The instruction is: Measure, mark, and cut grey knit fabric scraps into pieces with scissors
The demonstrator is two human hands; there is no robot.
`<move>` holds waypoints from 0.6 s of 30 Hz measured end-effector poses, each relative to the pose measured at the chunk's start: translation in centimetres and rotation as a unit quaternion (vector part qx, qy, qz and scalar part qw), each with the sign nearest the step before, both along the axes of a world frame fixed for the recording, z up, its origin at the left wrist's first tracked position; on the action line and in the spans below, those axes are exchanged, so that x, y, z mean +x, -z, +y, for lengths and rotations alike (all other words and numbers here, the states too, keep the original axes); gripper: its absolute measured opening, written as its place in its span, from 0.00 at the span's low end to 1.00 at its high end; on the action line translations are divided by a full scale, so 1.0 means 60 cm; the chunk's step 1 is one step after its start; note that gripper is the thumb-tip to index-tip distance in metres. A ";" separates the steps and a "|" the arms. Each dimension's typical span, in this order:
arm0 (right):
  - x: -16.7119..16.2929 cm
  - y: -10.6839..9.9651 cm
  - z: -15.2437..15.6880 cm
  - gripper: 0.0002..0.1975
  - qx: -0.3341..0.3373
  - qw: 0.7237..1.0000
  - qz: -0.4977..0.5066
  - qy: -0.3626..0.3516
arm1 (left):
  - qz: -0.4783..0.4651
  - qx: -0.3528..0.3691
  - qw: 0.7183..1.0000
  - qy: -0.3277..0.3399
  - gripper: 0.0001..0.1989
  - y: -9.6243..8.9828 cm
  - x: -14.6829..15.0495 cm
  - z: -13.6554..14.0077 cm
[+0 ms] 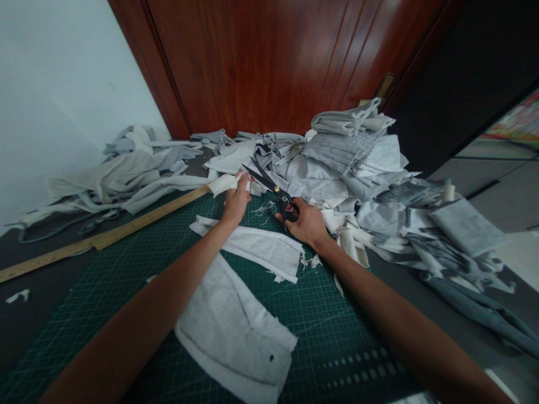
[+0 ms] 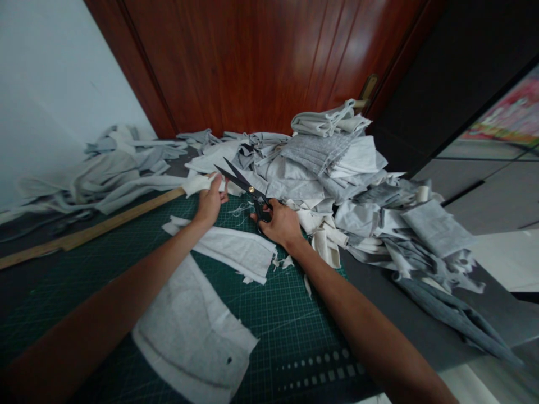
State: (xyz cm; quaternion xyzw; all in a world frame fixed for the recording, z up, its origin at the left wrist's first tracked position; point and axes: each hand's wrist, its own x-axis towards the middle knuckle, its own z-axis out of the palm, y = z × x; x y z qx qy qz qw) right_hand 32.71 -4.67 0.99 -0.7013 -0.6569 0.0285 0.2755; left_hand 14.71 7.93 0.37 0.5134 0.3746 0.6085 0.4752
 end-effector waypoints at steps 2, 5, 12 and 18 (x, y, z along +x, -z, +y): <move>0.000 0.000 0.000 0.19 -0.006 1.000 -0.001 0.006 | -0.019 0.002 1.000 -0.011 0.16 -0.004 0.000 0.001; 0.002 0.002 0.002 0.19 -0.014 1.000 -0.008 0.006 | -0.044 -0.005 0.998 -0.033 0.16 -0.010 -0.001 0.003; 0.006 0.005 0.004 0.17 -0.004 1.000 -0.003 -0.011 | -0.040 -0.018 0.998 -0.043 0.20 -0.013 0.001 0.001; 0.008 0.007 0.005 0.16 0.001 1.000 -0.004 -0.019 | 0.051 0.035 0.995 -0.074 0.23 0.001 -0.006 0.009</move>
